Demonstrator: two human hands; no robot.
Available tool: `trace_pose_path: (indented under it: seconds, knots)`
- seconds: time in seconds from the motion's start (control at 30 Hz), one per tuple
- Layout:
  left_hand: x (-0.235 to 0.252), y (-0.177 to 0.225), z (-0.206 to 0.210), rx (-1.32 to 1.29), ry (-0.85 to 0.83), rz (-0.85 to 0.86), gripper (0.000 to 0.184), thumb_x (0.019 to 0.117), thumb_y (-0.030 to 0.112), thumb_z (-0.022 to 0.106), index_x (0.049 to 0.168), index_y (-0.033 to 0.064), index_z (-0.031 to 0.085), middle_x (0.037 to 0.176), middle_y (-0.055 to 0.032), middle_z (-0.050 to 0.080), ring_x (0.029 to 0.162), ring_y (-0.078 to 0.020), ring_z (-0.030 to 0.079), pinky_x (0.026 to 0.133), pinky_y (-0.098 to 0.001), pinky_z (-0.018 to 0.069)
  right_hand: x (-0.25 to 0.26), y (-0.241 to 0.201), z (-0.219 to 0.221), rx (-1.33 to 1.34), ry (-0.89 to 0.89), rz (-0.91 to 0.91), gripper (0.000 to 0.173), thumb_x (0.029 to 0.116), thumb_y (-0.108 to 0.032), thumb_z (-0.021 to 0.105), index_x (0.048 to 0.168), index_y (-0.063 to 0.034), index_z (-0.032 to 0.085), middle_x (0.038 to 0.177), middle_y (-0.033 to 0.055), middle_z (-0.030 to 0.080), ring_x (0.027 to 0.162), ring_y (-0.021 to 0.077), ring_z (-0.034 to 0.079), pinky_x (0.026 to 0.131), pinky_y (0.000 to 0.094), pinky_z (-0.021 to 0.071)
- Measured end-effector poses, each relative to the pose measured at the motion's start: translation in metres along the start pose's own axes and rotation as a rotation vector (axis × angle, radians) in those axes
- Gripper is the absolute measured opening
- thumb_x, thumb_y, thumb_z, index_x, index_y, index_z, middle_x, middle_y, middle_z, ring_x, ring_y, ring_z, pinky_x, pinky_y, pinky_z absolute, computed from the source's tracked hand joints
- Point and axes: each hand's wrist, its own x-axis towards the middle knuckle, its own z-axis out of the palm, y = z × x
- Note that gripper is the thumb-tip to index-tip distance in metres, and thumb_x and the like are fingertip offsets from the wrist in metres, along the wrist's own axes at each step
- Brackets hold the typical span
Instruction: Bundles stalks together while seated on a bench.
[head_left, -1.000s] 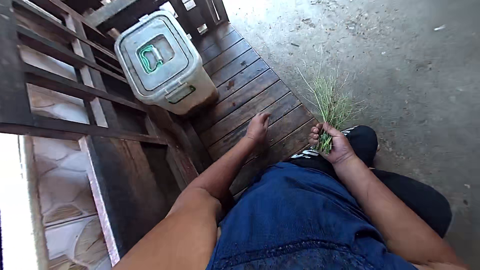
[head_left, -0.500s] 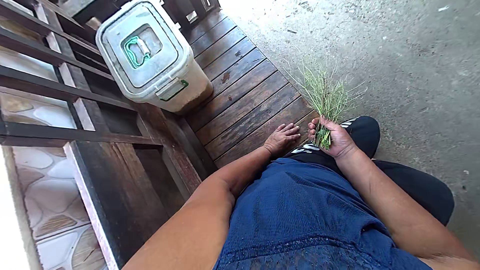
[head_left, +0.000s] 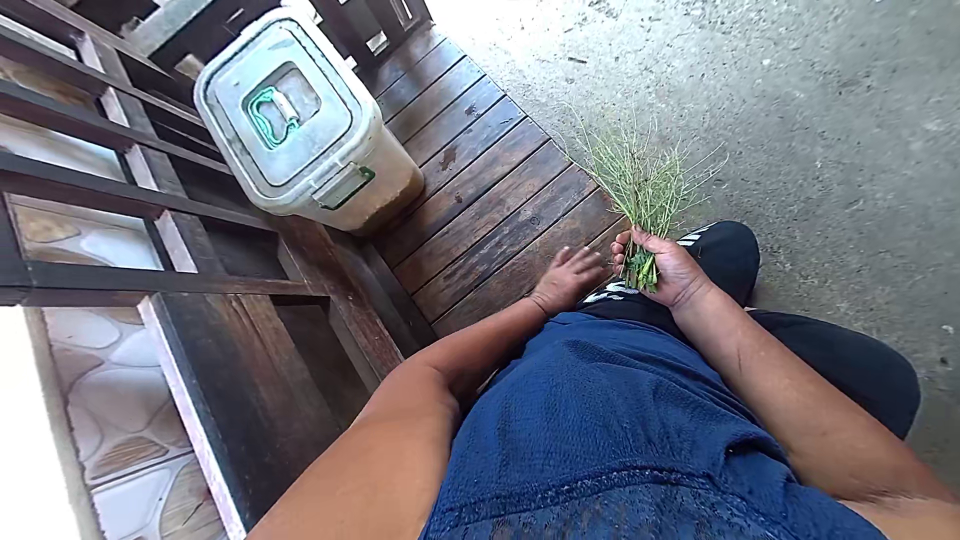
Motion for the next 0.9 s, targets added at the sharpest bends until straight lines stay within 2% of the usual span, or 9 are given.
trace_pose_path:
  seconds: [0.07,0.13,0.27,0.37,0.47,0.57,0.63,0.73,0.9]
  knots:
    - [0.006,0.006,0.012,0.079,-0.112,0.059,0.037,0.0994,0.011,0.061,0.135,0.0174,0.069,0.146,-0.0094,0.060,0.146,-0.0395,0.043,0.117,-0.0718,0.0176,0.000,0.000,-0.001,-0.022,0.004,-0.006,0.030,0.1113,-0.024,0.039,0.096,-0.0097,0.061,0.081,0.0022,0.066,0.069,0.0111,0.067,0.064,0.0248,0.0584]
    - [0.005,-0.001,0.006,0.202,-0.207,0.014,0.046,0.1037,0.032,0.055,0.149,0.0234,0.056,0.160,-0.0041,0.045,0.153,-0.0369,0.030,0.118,-0.0737,0.0119,-0.001,0.000,-0.003,-0.034,0.012,0.002,0.030,0.1113,-0.024,0.040,0.097,-0.0091,0.061,0.081,0.0033,0.066,0.069,0.0120,0.067,0.063,0.0255,0.0589]
    - [-0.020,-0.021,-0.019,0.300,-0.329,-0.168,0.067,0.1054,0.046,0.040,0.162,0.0121,0.031,0.171,-0.0050,0.023,0.159,-0.0323,0.011,0.121,-0.0692,0.0003,-0.001,-0.002,-0.003,-0.036,0.022,0.010,0.030,0.1114,-0.025,0.040,0.097,-0.0091,0.061,0.083,0.0034,0.066,0.070,0.0121,0.067,0.064,0.0257,0.0586]
    - [-0.041,-0.037,-0.034,0.278,-0.321,-0.174,0.059,0.1072,0.035,0.046,0.159,0.0096,0.037,0.169,-0.0073,0.029,0.158,-0.0316,0.019,0.122,-0.0667,0.0065,0.000,-0.001,0.001,-0.060,0.026,0.014,0.029,0.1111,-0.025,0.041,0.098,-0.0093,0.061,0.083,0.0029,0.066,0.070,0.0120,0.067,0.063,0.0260,0.0586]
    - [-0.049,-0.050,-0.044,0.005,-0.142,-0.107,0.041,0.1039,0.013,0.052,0.142,-0.0012,0.057,0.154,-0.0204,0.049,0.147,-0.0391,0.040,0.122,-0.0581,0.0256,-0.001,-0.002,0.003,-0.061,0.033,0.024,0.027,0.1107,-0.024,0.042,0.100,-0.0077,0.061,0.084,0.0043,0.067,0.071,0.0131,0.068,0.063,0.0264,0.0593]
    - [-0.041,-0.049,-0.060,-0.139,-0.025,-0.239,0.036,0.1051,0.003,0.045,0.137,-0.0072,0.059,0.144,-0.0254,0.057,0.137,-0.0377,0.054,0.118,-0.0466,0.0394,-0.003,-0.003,0.001,-0.042,0.034,0.027,0.026,0.1104,-0.023,0.043,0.100,-0.0076,0.061,0.084,0.0044,0.067,0.071,0.0129,0.068,0.063,0.0264,0.0594]
    - [-0.035,-0.045,-0.065,-0.139,-0.070,-0.245,0.035,0.1028,0.002,0.050,0.135,-0.0060,0.062,0.142,-0.0245,0.059,0.135,-0.0371,0.056,0.117,-0.0468,0.0409,-0.004,-0.003,-0.001,-0.037,0.029,0.023,0.027,0.1106,-0.023,0.042,0.099,-0.0080,0.061,0.084,0.0042,0.067,0.070,0.0127,0.069,0.063,0.0260,0.0598]
    - [-0.033,-0.047,-0.054,-0.033,-0.136,-0.073,0.033,0.0992,0.001,0.057,0.131,-0.0005,0.067,0.138,-0.0223,0.063,0.133,-0.0381,0.057,0.115,-0.0491,0.0425,-0.003,-0.004,-0.001,-0.031,0.027,0.030,0.027,0.1106,-0.023,0.043,0.099,-0.0074,0.062,0.083,0.0046,0.068,0.069,0.0127,0.069,0.061,0.0259,0.0598]
    - [-0.030,-0.045,-0.047,0.058,-0.120,-0.042,0.025,0.0997,-0.001,0.056,0.113,0.0011,0.076,0.124,-0.0200,0.070,0.122,-0.0388,0.064,0.107,-0.0487,0.0493,-0.002,-0.003,0.001,-0.045,0.030,0.038,0.026,0.1104,-0.023,0.043,0.099,-0.0080,0.061,0.083,0.0042,0.067,0.070,0.0127,0.069,0.062,0.0258,0.0594]
